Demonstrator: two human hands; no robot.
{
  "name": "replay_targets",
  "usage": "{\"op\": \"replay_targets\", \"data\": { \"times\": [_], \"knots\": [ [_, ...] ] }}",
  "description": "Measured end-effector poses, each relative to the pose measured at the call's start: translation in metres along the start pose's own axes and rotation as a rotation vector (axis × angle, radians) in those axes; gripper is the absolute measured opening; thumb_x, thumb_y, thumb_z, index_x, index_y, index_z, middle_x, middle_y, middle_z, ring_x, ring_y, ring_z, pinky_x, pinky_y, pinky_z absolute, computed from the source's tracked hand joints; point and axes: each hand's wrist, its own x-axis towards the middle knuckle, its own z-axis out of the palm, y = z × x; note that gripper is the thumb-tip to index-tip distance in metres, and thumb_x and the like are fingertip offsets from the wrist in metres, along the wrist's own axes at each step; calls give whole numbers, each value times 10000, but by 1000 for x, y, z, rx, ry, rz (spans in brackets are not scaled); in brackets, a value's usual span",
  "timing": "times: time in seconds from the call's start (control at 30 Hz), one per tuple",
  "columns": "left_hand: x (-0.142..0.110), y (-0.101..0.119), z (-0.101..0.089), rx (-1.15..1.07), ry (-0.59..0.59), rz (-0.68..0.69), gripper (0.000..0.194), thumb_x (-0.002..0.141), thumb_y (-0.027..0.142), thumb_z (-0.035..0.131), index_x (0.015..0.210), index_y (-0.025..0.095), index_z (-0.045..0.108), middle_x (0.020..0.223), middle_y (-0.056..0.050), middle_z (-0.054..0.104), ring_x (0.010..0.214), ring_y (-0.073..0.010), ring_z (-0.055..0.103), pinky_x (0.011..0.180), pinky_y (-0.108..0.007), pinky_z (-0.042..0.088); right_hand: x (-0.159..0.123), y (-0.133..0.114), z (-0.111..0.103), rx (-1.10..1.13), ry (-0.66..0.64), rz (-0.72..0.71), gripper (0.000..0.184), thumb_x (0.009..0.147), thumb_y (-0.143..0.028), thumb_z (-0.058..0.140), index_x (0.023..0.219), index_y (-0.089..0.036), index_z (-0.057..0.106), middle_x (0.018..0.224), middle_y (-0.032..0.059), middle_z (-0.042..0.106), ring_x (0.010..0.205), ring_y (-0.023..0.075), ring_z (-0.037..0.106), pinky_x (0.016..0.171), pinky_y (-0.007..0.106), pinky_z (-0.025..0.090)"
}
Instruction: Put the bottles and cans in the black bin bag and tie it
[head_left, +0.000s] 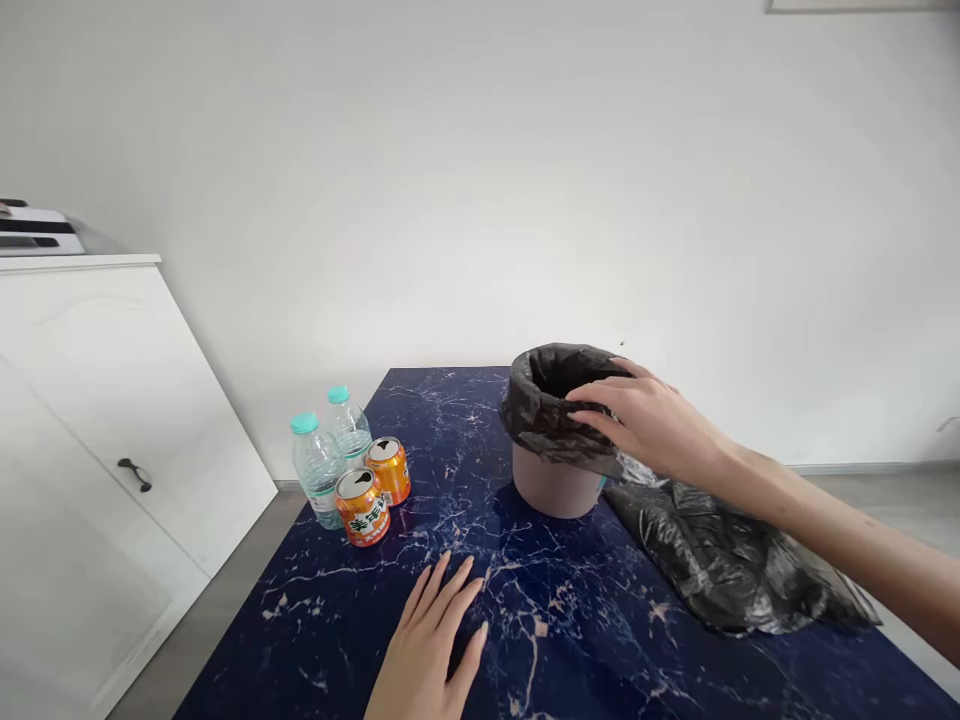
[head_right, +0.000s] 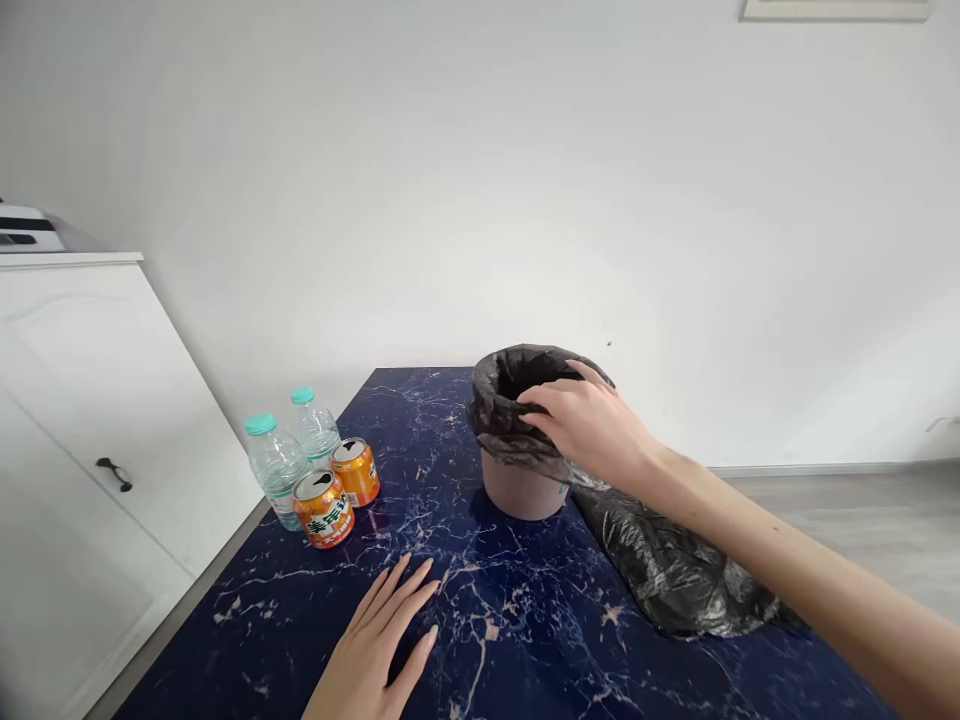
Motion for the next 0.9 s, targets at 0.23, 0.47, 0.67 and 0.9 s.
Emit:
{"op": "replay_targets", "data": {
  "times": [0.23,0.47,0.67,0.9],
  "knots": [
    [1,-3,2,-5,-39,-23,489,1117,414,533,1604,371,523,1670,22,526,1543,-329,504,1187,-566,565,-25,-58,-31,89,11,-190,283,1112,-221,525,1226,-180,781,1155,74,835,1043,257,804,1302,654,379],
    [-2,-6,6,-58,-61,-109,500,1100,465,564,1598,450,535,1687,36,498,1511,-378,542,1077,-549,652,-35,-70,-49,257,-70,-279,274,1138,-290,493,1212,-246,753,1173,21,819,1097,231,792,1256,505,486],
    [-2,-5,6,-42,-67,-87,517,1106,434,556,1620,422,513,1694,41,482,1534,-358,512,1130,-548,617,-26,-65,-60,383,-39,-152,269,1087,-529,596,1208,-353,759,1216,-19,811,1195,248,757,1015,393,633],
    [-1,-10,8,47,-32,-38,571,1089,447,591,1647,390,487,1635,12,556,1450,-342,609,1059,-463,665,-8,-66,-62,255,275,182,257,1087,-491,567,1196,-352,753,1185,3,826,725,198,777,495,288,545]
  ]
}}
